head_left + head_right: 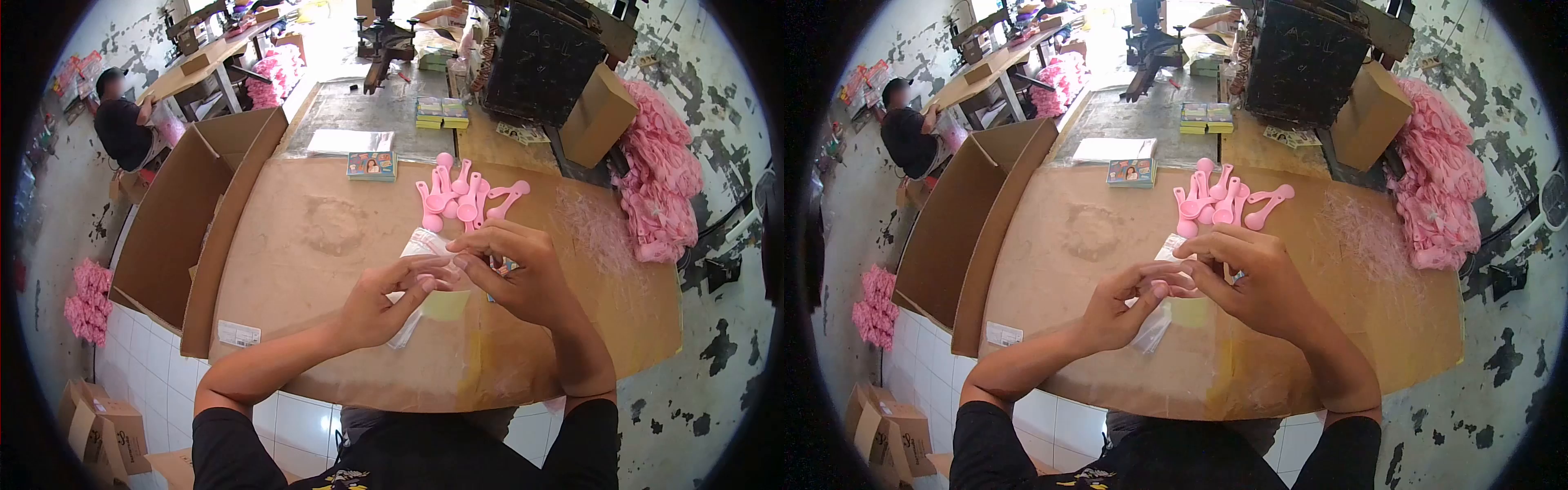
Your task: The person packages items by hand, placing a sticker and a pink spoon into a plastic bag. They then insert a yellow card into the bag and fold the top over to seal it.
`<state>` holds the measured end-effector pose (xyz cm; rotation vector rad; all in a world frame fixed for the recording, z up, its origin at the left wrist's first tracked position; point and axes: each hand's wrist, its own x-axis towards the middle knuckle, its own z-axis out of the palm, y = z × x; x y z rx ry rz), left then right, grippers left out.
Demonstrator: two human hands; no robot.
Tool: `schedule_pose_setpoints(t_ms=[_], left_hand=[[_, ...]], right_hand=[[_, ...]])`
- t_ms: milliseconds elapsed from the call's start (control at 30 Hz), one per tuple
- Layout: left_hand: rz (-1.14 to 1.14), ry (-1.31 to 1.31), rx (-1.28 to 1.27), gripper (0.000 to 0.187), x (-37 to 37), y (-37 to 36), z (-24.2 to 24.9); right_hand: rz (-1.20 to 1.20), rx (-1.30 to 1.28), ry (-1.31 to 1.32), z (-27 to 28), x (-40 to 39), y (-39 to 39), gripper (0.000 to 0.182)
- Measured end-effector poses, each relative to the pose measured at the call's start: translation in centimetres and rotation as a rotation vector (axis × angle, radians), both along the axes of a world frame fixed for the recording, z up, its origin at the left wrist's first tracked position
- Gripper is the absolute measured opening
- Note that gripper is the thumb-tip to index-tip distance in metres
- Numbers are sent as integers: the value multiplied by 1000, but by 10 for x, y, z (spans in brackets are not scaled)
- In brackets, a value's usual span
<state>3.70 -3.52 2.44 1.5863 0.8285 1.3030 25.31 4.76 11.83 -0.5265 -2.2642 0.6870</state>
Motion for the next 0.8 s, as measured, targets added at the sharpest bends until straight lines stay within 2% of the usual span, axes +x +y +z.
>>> schedule_pose_setpoints(t_ms=[100,167,267,400,700,800], left_hand=[[24,-49,-83,31,0,-1,1],[-4,-105,-100,31,0,-2,5],[98,-102,-79,31,1,-1,3],[177,113,-86,32,-4,-3,1],[220,421,-35,35,-3,-5,1],[202,473,-27,36,-3,-5,6]], right_hand=[[-2,6,0,-4,-3,0,19],[-41,145,62,-12,-8,3,19],[-57,341,62,-24,-12,6,21],[-51,601,-74,-23,-20,-5,25],[-121,865,-245,-43,-23,-7,20],[-145,584,-142,-45,-24,-1,16]])
